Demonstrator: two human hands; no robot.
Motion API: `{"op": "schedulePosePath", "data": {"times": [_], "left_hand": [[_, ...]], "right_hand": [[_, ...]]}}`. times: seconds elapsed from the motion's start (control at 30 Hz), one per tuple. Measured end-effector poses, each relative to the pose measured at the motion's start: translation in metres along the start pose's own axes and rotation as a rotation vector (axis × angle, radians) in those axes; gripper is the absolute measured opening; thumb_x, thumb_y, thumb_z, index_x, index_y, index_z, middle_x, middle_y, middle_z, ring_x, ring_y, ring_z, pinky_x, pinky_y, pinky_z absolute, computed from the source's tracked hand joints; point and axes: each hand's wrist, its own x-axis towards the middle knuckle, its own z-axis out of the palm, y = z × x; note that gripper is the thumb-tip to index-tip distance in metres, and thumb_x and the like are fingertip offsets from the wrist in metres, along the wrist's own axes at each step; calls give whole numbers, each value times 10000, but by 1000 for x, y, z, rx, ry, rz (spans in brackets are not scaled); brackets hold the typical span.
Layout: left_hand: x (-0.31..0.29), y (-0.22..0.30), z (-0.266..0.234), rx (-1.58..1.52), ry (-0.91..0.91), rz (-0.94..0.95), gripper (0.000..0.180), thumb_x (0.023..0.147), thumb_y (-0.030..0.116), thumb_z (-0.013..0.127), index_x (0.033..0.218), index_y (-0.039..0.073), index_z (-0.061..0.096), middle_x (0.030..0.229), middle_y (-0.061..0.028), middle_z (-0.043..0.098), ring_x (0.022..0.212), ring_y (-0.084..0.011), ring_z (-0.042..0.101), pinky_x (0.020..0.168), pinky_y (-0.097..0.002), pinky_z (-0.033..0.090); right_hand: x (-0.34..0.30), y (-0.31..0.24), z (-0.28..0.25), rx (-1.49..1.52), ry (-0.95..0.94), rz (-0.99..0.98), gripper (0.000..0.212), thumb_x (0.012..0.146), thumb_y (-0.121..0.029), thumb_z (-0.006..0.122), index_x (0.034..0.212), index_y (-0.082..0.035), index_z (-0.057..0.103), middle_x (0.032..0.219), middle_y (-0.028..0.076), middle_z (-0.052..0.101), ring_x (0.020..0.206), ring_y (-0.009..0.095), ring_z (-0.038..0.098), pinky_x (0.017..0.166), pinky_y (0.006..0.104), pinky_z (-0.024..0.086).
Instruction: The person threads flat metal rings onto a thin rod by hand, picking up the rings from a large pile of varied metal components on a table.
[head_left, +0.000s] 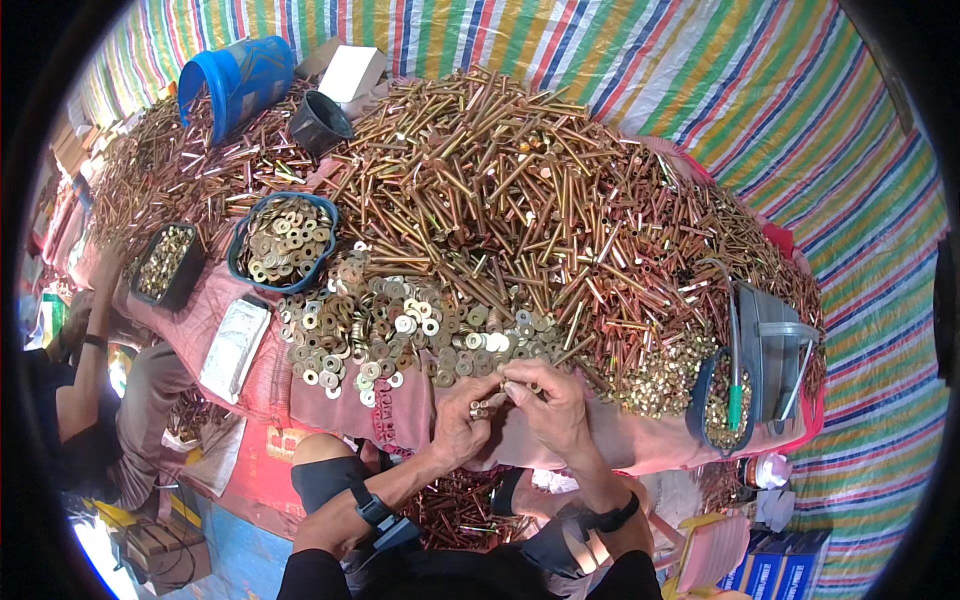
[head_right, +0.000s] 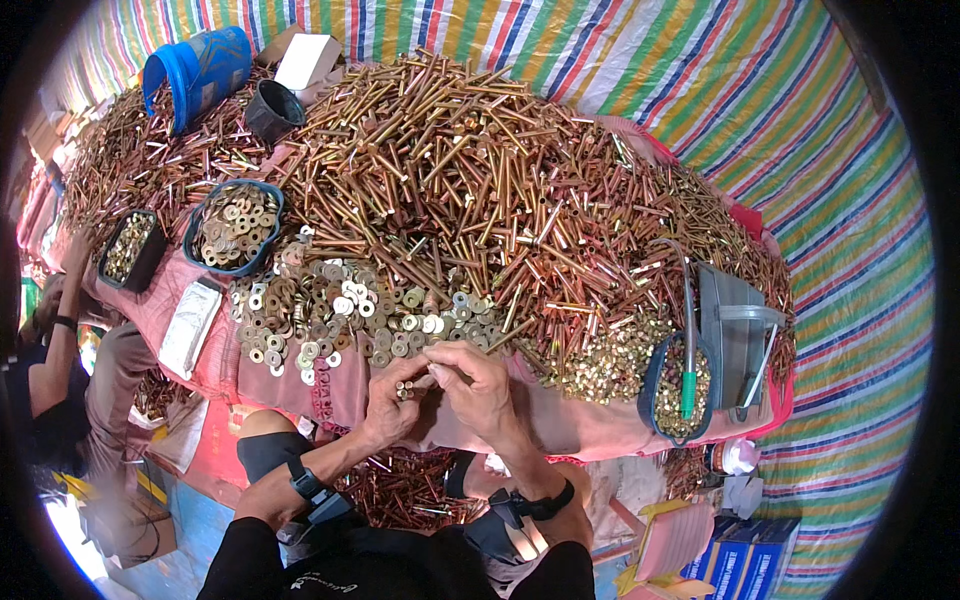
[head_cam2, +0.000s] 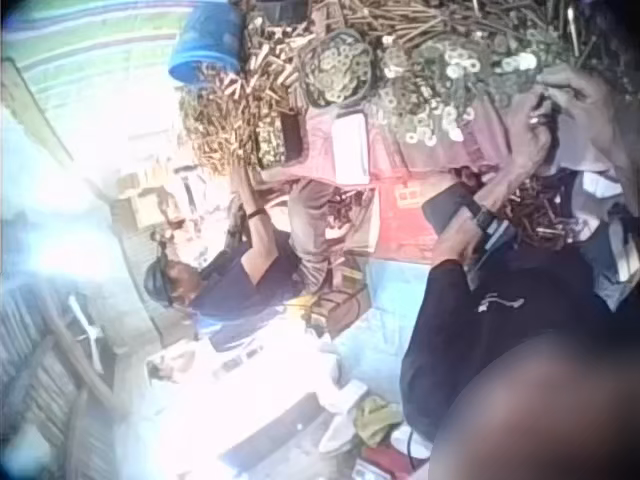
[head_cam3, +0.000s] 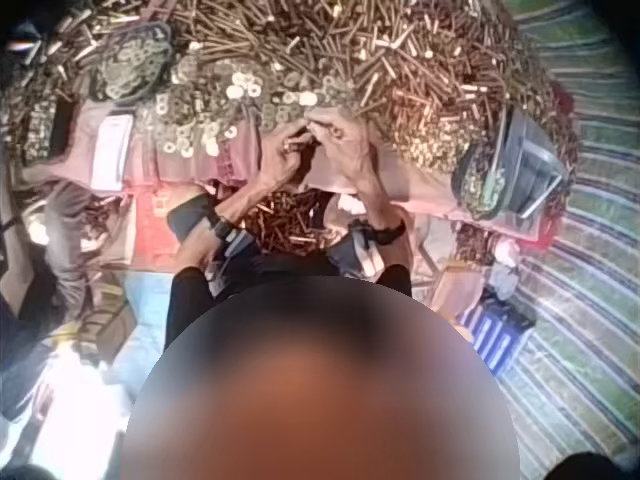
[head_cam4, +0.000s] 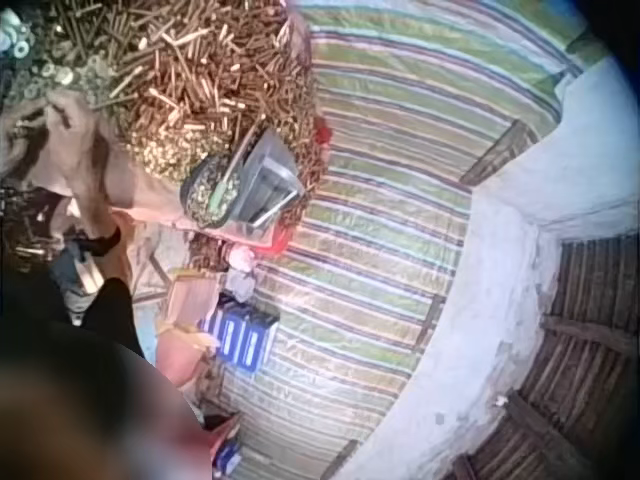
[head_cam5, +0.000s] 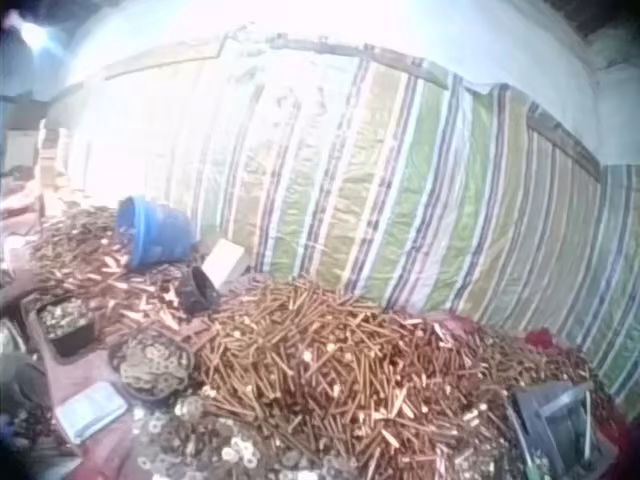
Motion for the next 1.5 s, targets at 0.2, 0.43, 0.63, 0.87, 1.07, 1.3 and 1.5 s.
{"op": "schedulePosePath", "data": {"times": [0.2, 0.43, 0.63, 0.87, 1.07, 1.3, 1.5], "left_hand": [[2, 2, -13, 53, -40, 25, 498, 785, -135, 573, 1254, -17, 692, 1065, -192, 751, 910, -354, 687, 831, -404, 549], [1, 2, -9, 37, -25, 30, 485, 802, -120, 595, 1266, -10, 685, 1061, -175, 748, 922, -351, 687, 849, -404, 542], [1, 2, -2, 9, 4, 79, 441, 828, -100, 615, 1249, 3, 694, 1052, -167, 749, 915, -346, 687, 840, -409, 537], [0, 3, -5, 42, -42, 31, 425, 837, -88, 613, 1241, 13, 703, 1054, -173, 747, 940, -348, 692, 866, -411, 539], [0, 5, -4, -19, -50, -47, 444, 824, -110, 602, 1241, 4, 703, 1042, -179, 744, 955, -350, 693, 871, -420, 539], [1, 1, -3, -27, -19, 21, 382, 858, -90, 640, 1222, -3, 715, 1012, -169, 750, 931, -327, 698, 843, -399, 550], [5, 10, -3, -301, 6, -304, 208, 1046, 88, 644, 1226, -5, 695, 950, -77, 740, 800, -148, 659, 727, -287, 535]], "right_hand": [[4, -10, 12, -118, 58, -13, 226, 859, -57, 833, 1058, -15, 734, 966, 98, 708, 892, 221, 700, 789, 330, 561], [2, -15, 8, -102, 26, 45, 280, 820, -114, 883, 1047, -21, 747, 938, 74, 695, 857, 184, 684, 776, 316, 545], [-3, -7, 3, -165, -21, 211, 262, 818, -108, 889, 1020, -19, 747, 911, 58, 695, 814, 149, 674, 705, 291, 539], [-4, -5, 9, -75, 45, 148, 263, 823, -122, 916, 931, -16, 702, 869, 42, 670, 733, 77, 625, 636, 252, 518], [-2, -6, 5, -79, -4, 73, 274, 816, -117, 913, 953, -13, 701, 893, 44, 670, 749, 79, 625, 645, 248, 520], [-4, -6, 6, -88, 59, 107, 188, 888, -76, 834, 997, -5, 698, 888, 74, 702, 809, 130, 688, 672, 265, 560], [-3, 5, -22, 191, 21, 442, 155, 943, -79, 794, 1034, 11, 707, 919, 91, 743, 776, 120, 708, 634, 232, 575]]}}
